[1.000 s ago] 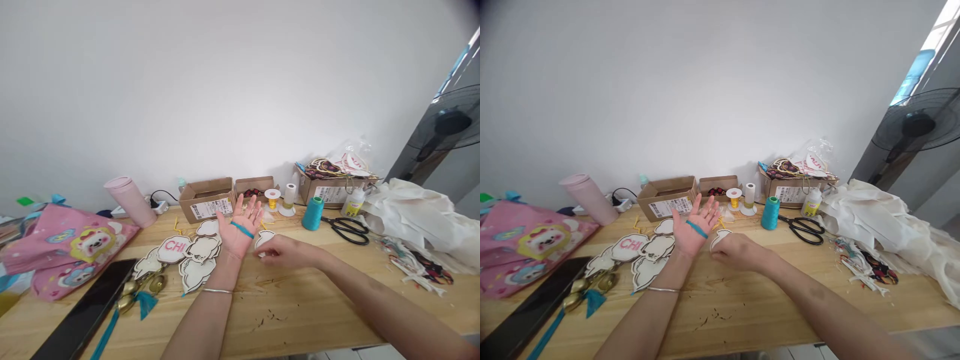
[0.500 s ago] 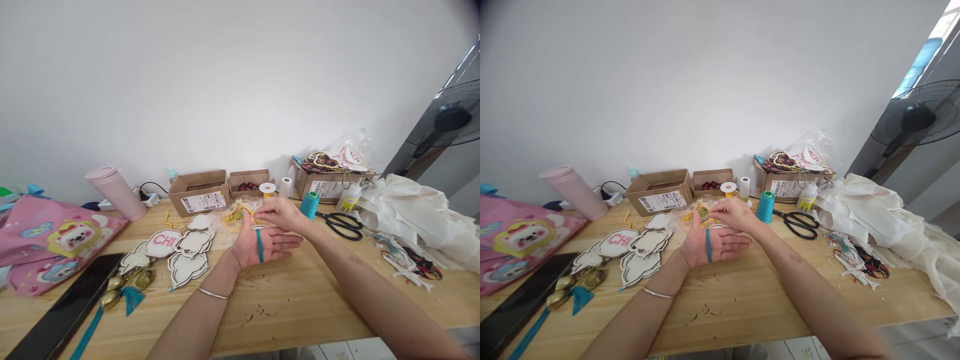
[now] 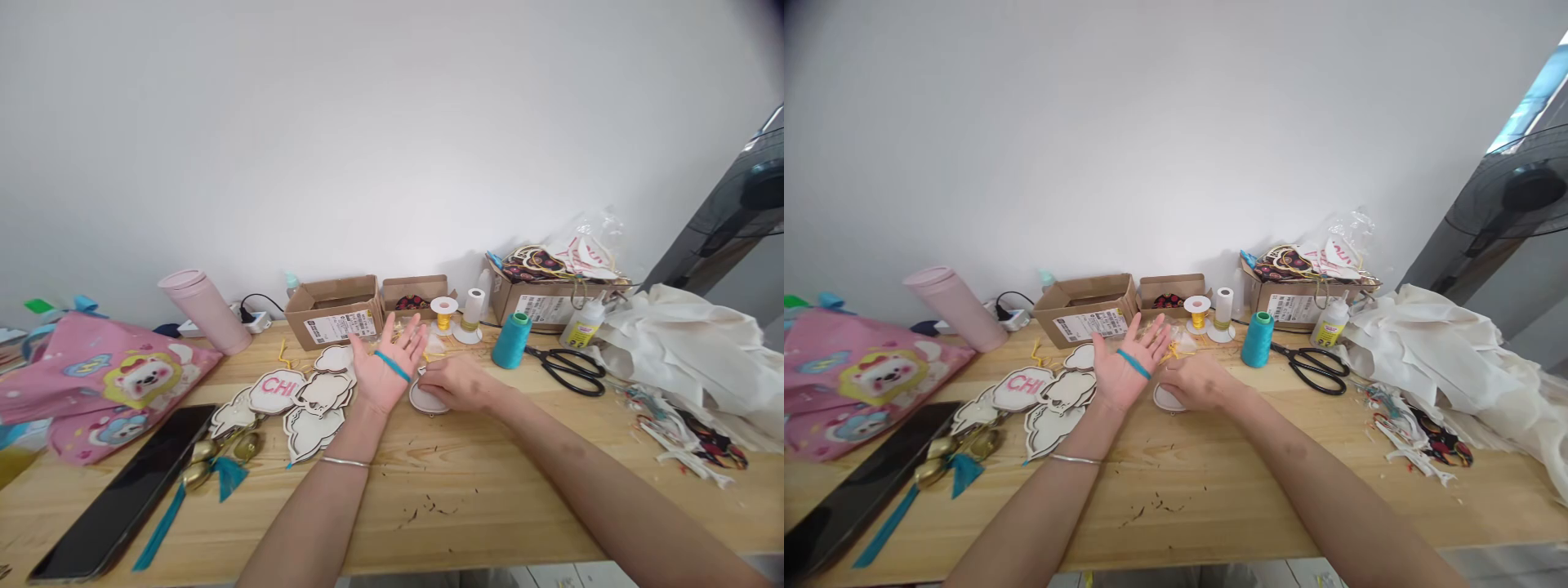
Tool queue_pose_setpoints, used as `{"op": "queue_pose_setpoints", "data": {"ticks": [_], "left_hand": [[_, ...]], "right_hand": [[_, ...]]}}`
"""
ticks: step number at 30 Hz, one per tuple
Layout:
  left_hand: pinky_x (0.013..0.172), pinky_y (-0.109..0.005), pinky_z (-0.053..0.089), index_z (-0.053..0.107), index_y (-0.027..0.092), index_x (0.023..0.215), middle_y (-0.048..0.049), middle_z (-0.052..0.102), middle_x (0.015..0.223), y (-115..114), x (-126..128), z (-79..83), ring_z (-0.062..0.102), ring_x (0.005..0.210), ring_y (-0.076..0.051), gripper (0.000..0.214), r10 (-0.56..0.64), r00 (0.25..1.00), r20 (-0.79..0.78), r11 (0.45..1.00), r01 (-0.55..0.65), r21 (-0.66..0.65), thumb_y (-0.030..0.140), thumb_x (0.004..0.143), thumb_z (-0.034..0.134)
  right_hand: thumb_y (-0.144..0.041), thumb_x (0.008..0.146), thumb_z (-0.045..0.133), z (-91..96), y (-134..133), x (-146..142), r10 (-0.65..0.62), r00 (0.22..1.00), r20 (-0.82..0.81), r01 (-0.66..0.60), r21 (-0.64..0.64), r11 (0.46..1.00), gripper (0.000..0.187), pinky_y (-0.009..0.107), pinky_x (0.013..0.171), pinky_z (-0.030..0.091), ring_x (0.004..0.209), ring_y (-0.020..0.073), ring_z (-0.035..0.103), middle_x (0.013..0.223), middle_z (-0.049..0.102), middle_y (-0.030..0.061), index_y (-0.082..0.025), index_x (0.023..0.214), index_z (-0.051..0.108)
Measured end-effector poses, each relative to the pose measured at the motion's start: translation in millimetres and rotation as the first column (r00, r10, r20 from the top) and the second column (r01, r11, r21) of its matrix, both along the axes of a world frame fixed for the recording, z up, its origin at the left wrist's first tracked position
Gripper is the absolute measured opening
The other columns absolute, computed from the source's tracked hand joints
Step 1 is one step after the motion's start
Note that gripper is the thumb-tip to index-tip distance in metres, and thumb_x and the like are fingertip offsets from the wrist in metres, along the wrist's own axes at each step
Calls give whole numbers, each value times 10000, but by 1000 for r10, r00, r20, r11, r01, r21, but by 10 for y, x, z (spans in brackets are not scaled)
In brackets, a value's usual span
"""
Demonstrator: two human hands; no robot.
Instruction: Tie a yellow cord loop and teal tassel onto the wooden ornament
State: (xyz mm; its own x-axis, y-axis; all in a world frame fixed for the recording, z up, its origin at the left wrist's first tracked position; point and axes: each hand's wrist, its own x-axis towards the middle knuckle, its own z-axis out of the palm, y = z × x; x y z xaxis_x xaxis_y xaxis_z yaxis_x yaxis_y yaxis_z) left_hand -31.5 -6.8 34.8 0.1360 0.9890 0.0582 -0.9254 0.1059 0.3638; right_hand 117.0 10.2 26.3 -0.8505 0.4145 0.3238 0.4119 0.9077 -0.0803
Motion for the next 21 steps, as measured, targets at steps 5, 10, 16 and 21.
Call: {"op": "queue_pose_setpoints", "data": {"ticks": [5,10,16,21], "left_hand": [[822,-435,436,386,252,1241,-144,436,1274,47,-21,-136,479,1105,-278,736,-26,998,-54,997,22,-77,712,668,345],[817,-400,428,509,143,1126,-154,576,1087,-48,190,-166,521,1034,-269,722,-354,923,-153,930,330,-162,688,724,257],[928,-387,299,548,6,1058,-243,566,1081,-211,418,-79,460,1102,-299,977,-658,713,-241,750,649,-128,753,668,54],[960,-407,244,515,-39,1119,-265,545,1113,-247,326,-19,474,1091,-326,1067,-772,560,-299,609,787,-98,756,647,-17]], "right_hand": [[-206,835,398,137,-76,-9,40,999,5,-40,154,987,231,234,483,216,609,102,461,712,587,27,-161,712,588],[-305,870,383,191,-12,59,1,993,-120,22,189,982,295,224,503,246,638,102,457,706,558,27,-170,740,611],[-339,840,449,202,121,188,-163,931,-327,131,-116,985,256,199,505,272,601,85,466,672,563,10,-196,809,659],[-358,819,465,73,245,207,-263,926,-271,113,-465,878,275,197,483,295,545,91,460,583,567,-14,-170,754,655]]}}
